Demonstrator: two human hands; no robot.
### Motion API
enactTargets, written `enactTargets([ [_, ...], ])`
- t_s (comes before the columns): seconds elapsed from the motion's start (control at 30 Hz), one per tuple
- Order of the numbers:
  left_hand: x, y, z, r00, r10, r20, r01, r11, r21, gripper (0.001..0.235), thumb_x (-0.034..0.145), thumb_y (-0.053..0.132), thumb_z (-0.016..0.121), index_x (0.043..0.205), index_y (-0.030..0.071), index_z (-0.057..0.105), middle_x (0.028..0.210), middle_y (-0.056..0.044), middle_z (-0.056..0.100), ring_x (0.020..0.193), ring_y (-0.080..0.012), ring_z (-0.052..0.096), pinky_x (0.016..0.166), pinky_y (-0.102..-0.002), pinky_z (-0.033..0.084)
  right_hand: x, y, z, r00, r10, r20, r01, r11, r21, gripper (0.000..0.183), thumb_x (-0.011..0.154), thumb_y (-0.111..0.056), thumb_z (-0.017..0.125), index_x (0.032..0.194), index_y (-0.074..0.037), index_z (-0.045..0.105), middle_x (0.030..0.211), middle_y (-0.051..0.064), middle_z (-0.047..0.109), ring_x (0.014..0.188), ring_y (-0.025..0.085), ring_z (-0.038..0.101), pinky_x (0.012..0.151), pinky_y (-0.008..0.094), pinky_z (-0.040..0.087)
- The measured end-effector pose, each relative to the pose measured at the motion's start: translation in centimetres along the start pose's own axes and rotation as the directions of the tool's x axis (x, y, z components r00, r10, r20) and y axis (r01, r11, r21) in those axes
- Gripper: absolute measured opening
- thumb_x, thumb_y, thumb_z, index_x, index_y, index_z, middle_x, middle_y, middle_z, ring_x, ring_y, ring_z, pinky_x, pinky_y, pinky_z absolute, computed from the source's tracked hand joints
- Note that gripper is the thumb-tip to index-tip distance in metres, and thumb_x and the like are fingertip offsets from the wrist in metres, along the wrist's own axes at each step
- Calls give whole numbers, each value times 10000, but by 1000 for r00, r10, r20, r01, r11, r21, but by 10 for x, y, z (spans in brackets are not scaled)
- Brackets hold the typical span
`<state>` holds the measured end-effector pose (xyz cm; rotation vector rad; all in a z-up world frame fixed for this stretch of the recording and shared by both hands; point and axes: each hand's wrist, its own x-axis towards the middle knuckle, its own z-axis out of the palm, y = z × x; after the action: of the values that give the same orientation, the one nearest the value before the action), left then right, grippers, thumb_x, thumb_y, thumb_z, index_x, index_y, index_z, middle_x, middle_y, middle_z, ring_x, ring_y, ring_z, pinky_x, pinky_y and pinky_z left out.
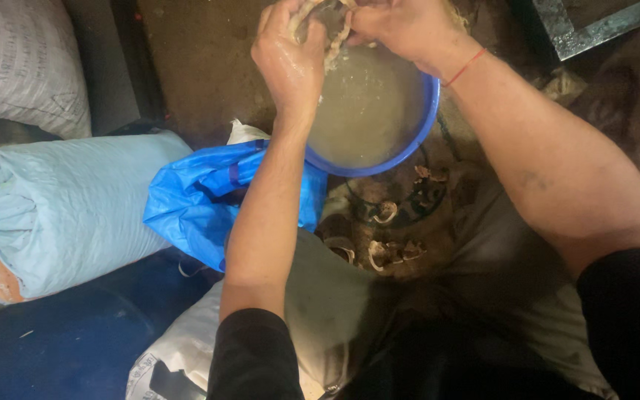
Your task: The person sits on the floor and repeatedly takes Brazil nuts from a sack, soaks them in a blue basin of water, and peels the outer shell by hand. The peeled shells are discarded onto the floor while the cleaned nuts are returned to the sack.
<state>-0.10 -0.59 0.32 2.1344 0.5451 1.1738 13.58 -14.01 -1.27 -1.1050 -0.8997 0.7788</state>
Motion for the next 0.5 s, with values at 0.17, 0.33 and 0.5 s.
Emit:
enactTargets([
  [0.17, -2, 0, 0, 999, -24, 22, 24, 1000, 14, 188, 843, 93, 799, 1001, 31, 719, 945, -124, 735, 860, -295, 741, 792, -378, 570, -4, 6, -5, 999, 41, -31, -43, 997, -69, 126, 1073, -72, 679, 1180, -11, 703, 1075, 13, 720, 973, 115, 701, 898, 281, 615],
  [0.33, -3, 1, 2, 999, 19, 26, -19, 1000, 1, 231, 824, 47, 728, 1053, 28, 715, 997, -123, 738, 923, -299, 743, 851, -371, 574, -6, 2, -6, 995, 81, -51, -84, 995, -59, 157, 1065, -57, 690, 1208, 6, 710, 1105, 45, 723, 1000, 132, 708, 914, 292, 620],
  [0.5, -4, 0, 7, 999, -50, 0, 50, 998, -24, 223, 796, 114, 829, 972, 21, 728, 933, -111, 763, 860, -267, 764, 823, -365, 584, -10, -6, -4, 999, -47, 28, 47, 999, -12, 227, 1017, -19, 644, 1242, -21, 676, 1175, 21, 731, 1040, 116, 714, 903, 274, 616],
])
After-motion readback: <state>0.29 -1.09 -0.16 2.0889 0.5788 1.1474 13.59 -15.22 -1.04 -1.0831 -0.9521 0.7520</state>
